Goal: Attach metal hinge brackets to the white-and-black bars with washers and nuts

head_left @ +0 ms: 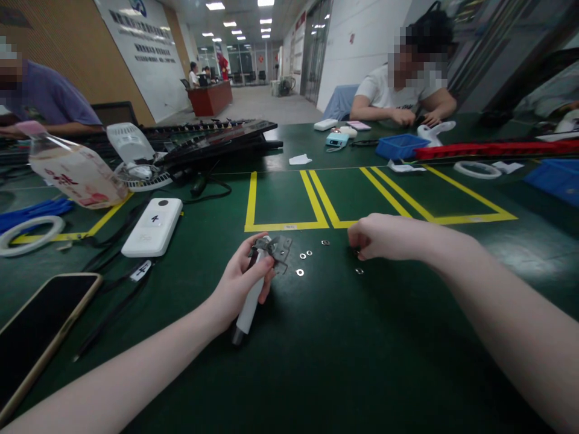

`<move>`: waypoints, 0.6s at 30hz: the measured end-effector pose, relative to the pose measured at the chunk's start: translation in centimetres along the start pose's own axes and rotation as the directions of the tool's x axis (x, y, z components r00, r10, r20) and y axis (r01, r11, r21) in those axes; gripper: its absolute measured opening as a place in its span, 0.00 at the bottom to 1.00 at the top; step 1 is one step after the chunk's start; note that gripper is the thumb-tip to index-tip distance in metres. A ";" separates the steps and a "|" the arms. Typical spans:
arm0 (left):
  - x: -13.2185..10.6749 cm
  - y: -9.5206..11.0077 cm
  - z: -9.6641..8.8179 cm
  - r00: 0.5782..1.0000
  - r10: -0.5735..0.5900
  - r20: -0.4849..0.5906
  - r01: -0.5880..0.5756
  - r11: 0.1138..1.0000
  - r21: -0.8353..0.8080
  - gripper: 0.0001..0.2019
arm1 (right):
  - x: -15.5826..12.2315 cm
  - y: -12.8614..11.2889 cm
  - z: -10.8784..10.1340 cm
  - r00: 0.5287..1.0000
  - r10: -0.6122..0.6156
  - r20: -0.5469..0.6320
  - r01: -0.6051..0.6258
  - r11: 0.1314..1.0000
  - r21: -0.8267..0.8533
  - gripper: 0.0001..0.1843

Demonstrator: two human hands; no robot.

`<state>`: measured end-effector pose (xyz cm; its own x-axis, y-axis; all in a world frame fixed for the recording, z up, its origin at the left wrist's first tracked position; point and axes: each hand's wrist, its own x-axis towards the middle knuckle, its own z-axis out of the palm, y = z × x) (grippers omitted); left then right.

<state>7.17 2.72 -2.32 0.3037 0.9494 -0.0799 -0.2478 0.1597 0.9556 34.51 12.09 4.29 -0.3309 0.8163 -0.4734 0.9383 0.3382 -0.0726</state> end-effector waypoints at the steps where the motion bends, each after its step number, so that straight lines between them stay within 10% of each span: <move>1: 0.0 0.1 0.0 1.000 -0.006 0.000 0.006 1.000 0.000 0.28 | 0.1 -0.1 0.1 1.000 0.005 -0.004 -0.005 1.000 -0.002 0.14; 18: 0.0 -0.1 0.2 0.998 0.039 -0.041 -0.037 0.998 0.052 0.29 | -0.2 -0.9 0.2 0.999 0.042 0.003 -0.042 0.996 -0.081 0.11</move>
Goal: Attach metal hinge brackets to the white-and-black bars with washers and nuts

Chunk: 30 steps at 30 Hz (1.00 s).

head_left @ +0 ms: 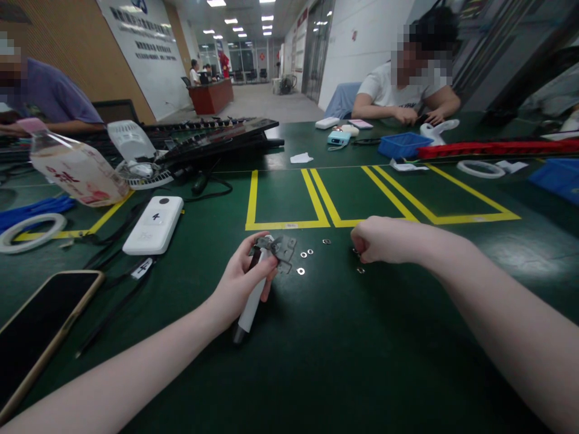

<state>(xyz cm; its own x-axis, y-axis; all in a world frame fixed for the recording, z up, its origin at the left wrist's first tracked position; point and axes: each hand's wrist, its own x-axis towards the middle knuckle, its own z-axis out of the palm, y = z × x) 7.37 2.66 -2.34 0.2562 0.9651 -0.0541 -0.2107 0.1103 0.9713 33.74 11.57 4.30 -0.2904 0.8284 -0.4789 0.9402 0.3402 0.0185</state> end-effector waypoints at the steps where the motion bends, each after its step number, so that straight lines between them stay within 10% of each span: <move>1: -0.1 0.1 0.1 1.000 0.000 -0.010 0.000 1.000 0.008 0.29 | 0.0 -0.2 0.0 1.000 -0.011 -0.013 0.011 1.000 -0.011 0.11; 13: -1.5 0.1 0.5 0.986 0.131 -0.102 -0.130 0.991 0.017 0.30 | -0.2 0.0 -0.5 0.962 -0.230 -0.145 0.251 0.957 0.146 0.05; 21: -2.3 -0.3 1.2 0.964 0.238 -0.115 -0.231 0.970 0.070 0.34 | -5.4 -3.7 -2.6 0.683 -0.288 -0.672 0.434 0.899 0.056 0.10; 30: -2.3 -0.8 1.6 0.921 0.340 -0.188 -0.325 0.940 0.108 0.38 | -5.8 -6.7 -1.5 0.565 -0.365 -0.740 0.634 0.766 0.106 0.10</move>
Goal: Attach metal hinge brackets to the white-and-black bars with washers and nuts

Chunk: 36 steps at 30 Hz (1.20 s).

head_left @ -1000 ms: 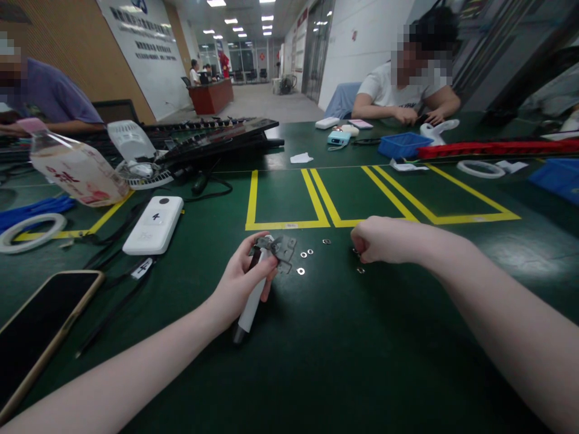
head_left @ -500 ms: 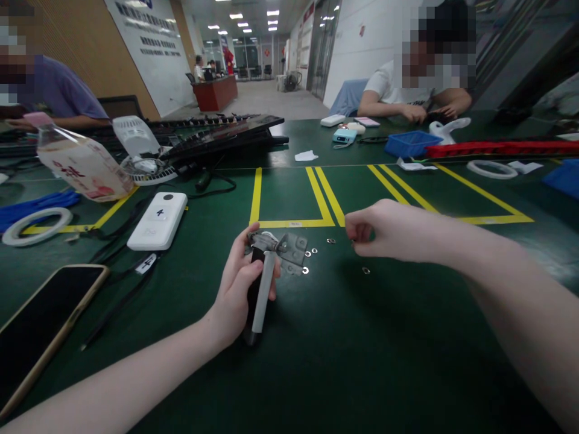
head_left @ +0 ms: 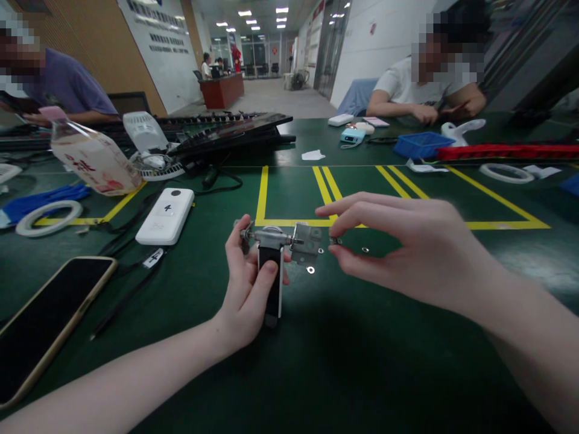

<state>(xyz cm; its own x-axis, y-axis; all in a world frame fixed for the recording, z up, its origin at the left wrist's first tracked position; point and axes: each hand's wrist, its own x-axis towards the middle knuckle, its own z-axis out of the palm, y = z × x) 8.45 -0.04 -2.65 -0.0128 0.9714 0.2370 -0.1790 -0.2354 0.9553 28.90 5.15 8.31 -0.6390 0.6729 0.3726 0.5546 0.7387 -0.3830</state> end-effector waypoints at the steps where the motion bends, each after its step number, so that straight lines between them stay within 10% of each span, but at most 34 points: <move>1: 0.0 0.0 0.0 1.000 0.009 -0.009 -0.009 1.000 0.003 0.38 | 0.1 0.1 0.1 0.999 0.042 0.007 -0.042 0.996 0.076 0.10; 9: 0.0 0.3 -0.3 0.998 0.044 0.048 -0.048 0.996 0.075 0.38 | 0.6 0.5 1.7 0.951 0.178 0.253 -0.293 0.778 0.556 0.08; 18: -0.1 0.3 -0.4 0.988 0.102 0.115 -0.117 0.985 0.128 0.38 | 0.3 -0.3 1.6 0.999 0.033 -0.008 -0.029 0.960 0.278 0.07; 25: 0.4 -1.1 -0.7 0.926 0.324 0.195 -0.360 0.912 0.196 0.36 | 0.2 -0.5 2.4 0.986 -0.088 -0.142 0.117 0.971 0.209 0.04; 36: 0.4 -1.1 -0.8 0.920 0.336 0.200 -0.375 0.902 0.213 0.35 | 0.3 0.2 2.8 0.968 -0.179 -0.175 0.210 0.962 0.177 0.04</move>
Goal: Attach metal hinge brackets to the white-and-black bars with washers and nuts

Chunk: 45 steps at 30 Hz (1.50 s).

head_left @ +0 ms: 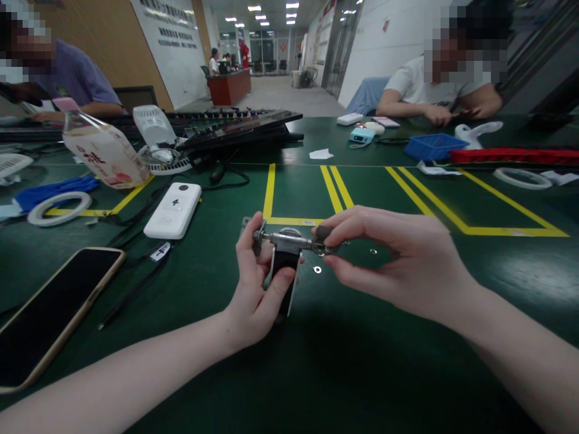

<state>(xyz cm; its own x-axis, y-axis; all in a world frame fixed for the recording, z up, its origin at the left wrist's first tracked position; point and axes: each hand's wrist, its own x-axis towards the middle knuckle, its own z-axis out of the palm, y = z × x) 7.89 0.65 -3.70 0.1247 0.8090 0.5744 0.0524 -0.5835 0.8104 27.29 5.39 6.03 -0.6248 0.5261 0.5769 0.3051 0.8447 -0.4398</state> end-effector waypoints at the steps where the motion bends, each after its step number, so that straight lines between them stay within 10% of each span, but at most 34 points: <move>1: 0.0 0.0 0.0 1.000 -0.004 -0.001 0.004 1.000 -0.003 0.35 | 0.0 0.0 0.0 1.000 -0.007 -0.001 0.007 1.000 -0.010 0.04; 32: 0.1 0.1 0.2 0.997 -0.019 -0.073 0.019 1.000 -0.008 0.35 | -0.9 1.6 1.7 0.938 -0.313 -0.145 0.250 0.907 -0.340 0.03; 45: 0.2 0.0 0.0 0.997 -0.060 -0.053 0.060 0.998 0.009 0.35 | -0.8 1.2 1.8 0.974 -0.163 -0.157 0.118 0.958 -0.263 0.01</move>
<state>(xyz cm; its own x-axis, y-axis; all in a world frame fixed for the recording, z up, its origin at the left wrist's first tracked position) 7.88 0.79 -3.59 0.0691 0.8451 0.5302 0.0689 -0.5342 0.8425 26.85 5.80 3.75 -0.5452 0.3898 0.7421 0.4075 0.8969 -0.1718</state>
